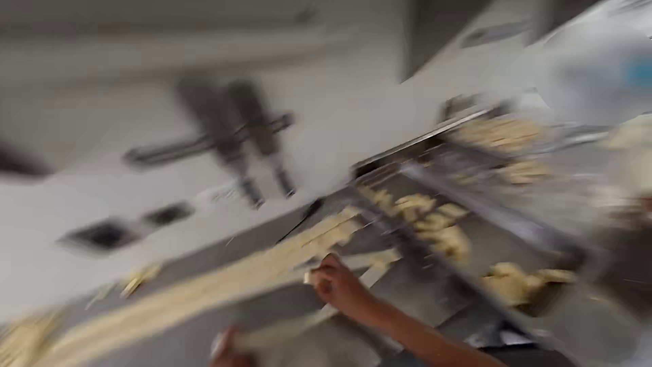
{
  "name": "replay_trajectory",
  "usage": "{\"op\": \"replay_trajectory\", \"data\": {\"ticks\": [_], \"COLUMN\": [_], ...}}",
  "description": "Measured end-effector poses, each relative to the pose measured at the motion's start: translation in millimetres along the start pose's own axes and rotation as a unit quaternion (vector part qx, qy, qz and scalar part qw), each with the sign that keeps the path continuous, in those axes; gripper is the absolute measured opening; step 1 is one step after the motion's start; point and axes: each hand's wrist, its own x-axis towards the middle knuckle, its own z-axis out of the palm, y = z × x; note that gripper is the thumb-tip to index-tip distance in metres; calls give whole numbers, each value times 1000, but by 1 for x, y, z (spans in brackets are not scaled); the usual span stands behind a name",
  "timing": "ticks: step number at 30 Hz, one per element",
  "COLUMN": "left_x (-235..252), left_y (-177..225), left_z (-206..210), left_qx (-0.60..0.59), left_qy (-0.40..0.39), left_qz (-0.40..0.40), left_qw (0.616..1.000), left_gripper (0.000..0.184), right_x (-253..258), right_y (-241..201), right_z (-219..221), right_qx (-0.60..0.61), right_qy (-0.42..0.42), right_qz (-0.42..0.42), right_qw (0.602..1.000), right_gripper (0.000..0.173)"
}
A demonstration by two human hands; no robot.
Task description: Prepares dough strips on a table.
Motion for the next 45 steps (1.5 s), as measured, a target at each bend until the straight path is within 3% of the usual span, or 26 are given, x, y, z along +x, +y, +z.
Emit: {"op": "replay_trajectory", "data": {"ticks": [3, 7, 11, 14, 17, 19, 21, 23, 24, 27, 30, 32, 35, 36, 40, 45], "left_x": [12, 16, 13, 14, 2, -9, -12, -10, -9, -9, -4, -1, 10, 17, 28, 17], "left_y": [6, 13, 11, 14, 7, -9, -22, -27, -27, -26, -11, 12, 35, 34, 13, 17], "left_z": [15, 13, 4, 0, 2, 3, 1, -2, -1, 3, -3, -11, -24, -28, -54, -66], "left_qx": [-35, -98, -89, -30, 109, 230, 349, 439, 462, 479, 435, 393, 378, 395, 500, 558], "left_qy": [158, 217, 216, 208, 111, 4, -57, -82, -86, -64, -37, -24, 14, 28, -29, -108], "left_qz": [-77, -144, -149, -98, 29, 119, 185, 219, 218, 212, 248, 272, 286, 284, 218, 234], "left_qw": [984, 961, 961, 973, 987, 966, 917, 868, 855, 849, 865, 878, 880, 873, 838, 789], "left_gripper": [28, 27, 26, 24, 21, 25, 28, 48, 49, 26, 18, 19, 26, 24, 20, 26], "right_x": [3, 8, 13, 15, 15, 9, 6, 4, 2, 7, 38, 62, 90, 98, 110, 74], "right_y": [-37, -41, -39, -35, -28, -17, -7, -1, 2, 11, -2, -17, -33, -35, -18, 10], "right_z": [107, 187, 213, 222, 229, 236, 235, 215, 203, 179, 178, 188, 196, 192, 150, 95], "right_qx": [18, 15, -13, -22, 0, 22, 24, 5, -7, 15, 95, 182, 146, 99, -7, -20], "right_qy": [-161, -163, -187, -181, -140, -64, -19, -44, -50, -102, -245, -361, -523, -553, -534, -524], "right_qz": [-16, -57, -68, -74, -73, -75, -73, -58, -51, -40, -62, -19, 74, 85, 136, 196], "right_qw": [987, 985, 980, 981, 987, 995, 997, 997, 997, 994, 963, 914, 837, 823, 835, 828], "right_gripper": [42, 39, 45, 56, 63, 61, 62, 75, 78, 68, 69, 70, 31, 27, 22, 19]}}
